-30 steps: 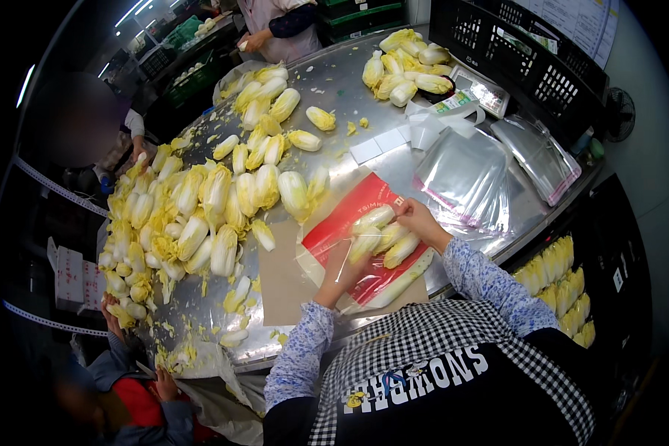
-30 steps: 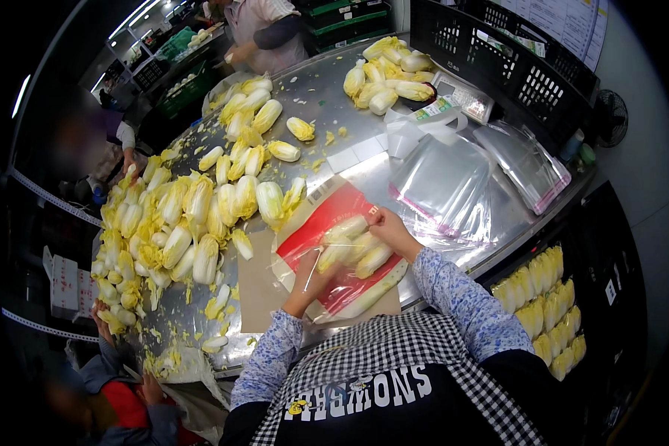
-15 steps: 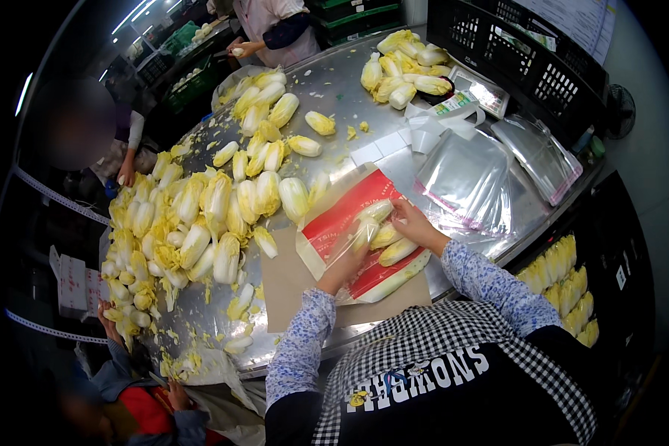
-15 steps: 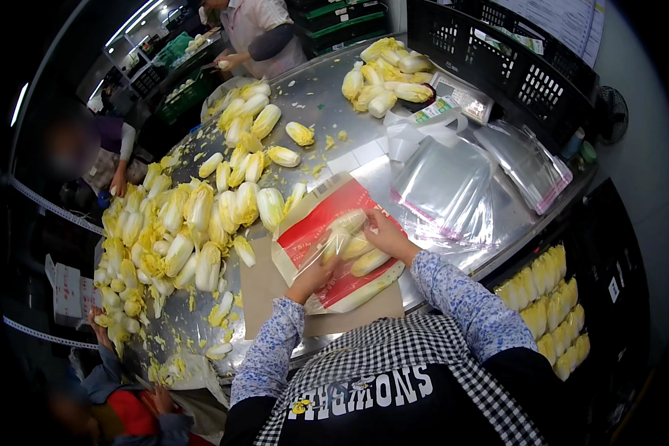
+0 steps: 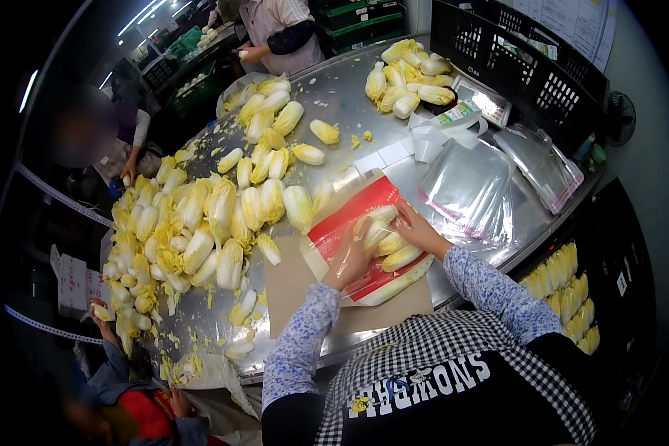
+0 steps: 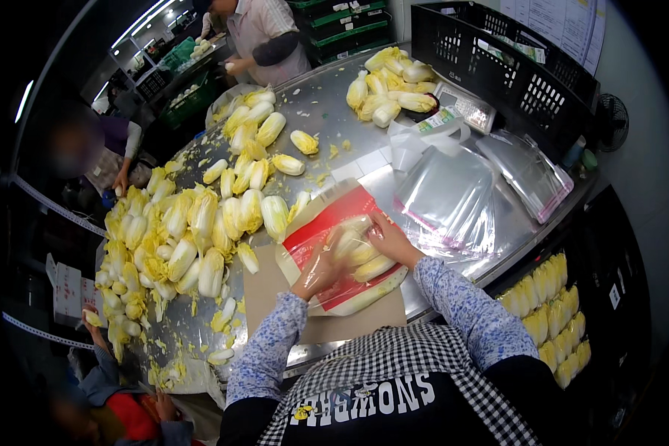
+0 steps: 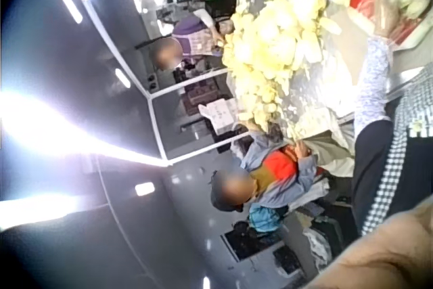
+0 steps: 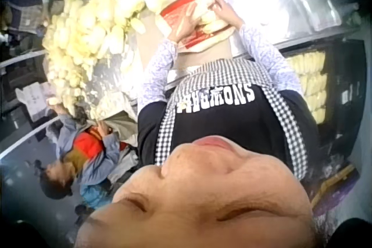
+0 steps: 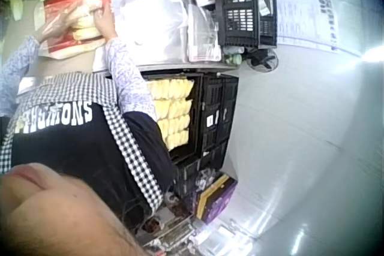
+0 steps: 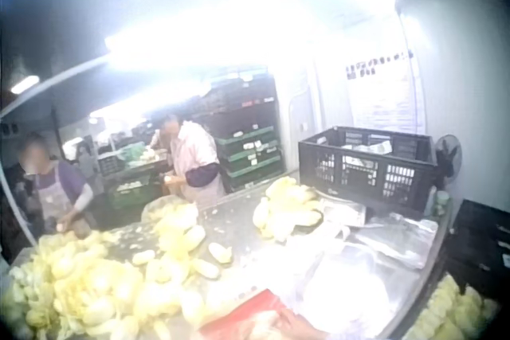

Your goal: The person packs napa cabbage into plastic bags on a stainless steel table. They place several pieces of cabbage into each bag, seal the bags, and then place the sealed packages into a black crate. Other workers are visible in the background performing similar tasks.

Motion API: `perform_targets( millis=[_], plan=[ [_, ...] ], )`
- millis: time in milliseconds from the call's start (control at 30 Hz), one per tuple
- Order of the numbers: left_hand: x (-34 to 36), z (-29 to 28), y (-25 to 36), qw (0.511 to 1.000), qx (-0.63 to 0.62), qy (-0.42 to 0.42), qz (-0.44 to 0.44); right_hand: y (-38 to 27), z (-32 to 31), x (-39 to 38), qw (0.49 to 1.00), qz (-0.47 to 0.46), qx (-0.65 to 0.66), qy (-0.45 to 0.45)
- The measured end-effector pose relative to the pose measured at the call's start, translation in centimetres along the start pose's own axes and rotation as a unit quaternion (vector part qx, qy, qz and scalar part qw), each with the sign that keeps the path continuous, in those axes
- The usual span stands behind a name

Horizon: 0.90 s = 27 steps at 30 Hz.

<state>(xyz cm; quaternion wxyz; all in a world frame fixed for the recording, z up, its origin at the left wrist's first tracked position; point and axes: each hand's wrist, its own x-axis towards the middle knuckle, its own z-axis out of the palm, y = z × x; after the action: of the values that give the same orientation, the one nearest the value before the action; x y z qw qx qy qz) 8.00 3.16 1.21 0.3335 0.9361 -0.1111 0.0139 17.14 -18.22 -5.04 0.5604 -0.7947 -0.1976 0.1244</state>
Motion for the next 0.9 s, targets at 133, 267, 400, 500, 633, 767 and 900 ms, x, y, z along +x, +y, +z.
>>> perform_targets(
  millis=[133, 267, 400, 500, 633, 767, 900],
  plan=[
    [-1.5, -0.3, -2.1, 0.997, -0.048, 0.038, -0.039, -1.4, -0.4, -0.3, 0.999, 0.029, 0.006, -0.015],
    [-0.7, 1.4, -0.3, 0.993, 0.045, 0.100, -0.043, -1.1, -0.1, -0.1, 0.995, 0.052, 0.072, -0.042],
    [1.7, 4.9, -0.8, 0.970, -0.181, 0.147, -0.068, -3.4, 0.1, 0.0, 0.996, 0.030, 0.020, -0.082],
    [2.0, 4.5, -0.5, 0.993, -0.047, 0.104, -0.037, -2.6, -0.7, -0.2, 0.996, 0.041, 0.038, -0.070],
    [0.1, 0.5, -0.1, 0.956, -0.227, 0.034, -0.181, -1.7, -0.4, 0.0, 0.998, 0.019, 0.026, -0.052],
    [0.7, 1.0, 0.1, 0.938, -0.274, 0.001, -0.214, -2.7, -0.4, -0.3, 0.997, 0.040, 0.011, -0.072],
    [1.8, 2.5, -1.4, 0.992, 0.008, -0.056, -0.117, -3.0, -0.4, -0.5, 0.986, 0.002, -0.147, -0.082]
  ],
)
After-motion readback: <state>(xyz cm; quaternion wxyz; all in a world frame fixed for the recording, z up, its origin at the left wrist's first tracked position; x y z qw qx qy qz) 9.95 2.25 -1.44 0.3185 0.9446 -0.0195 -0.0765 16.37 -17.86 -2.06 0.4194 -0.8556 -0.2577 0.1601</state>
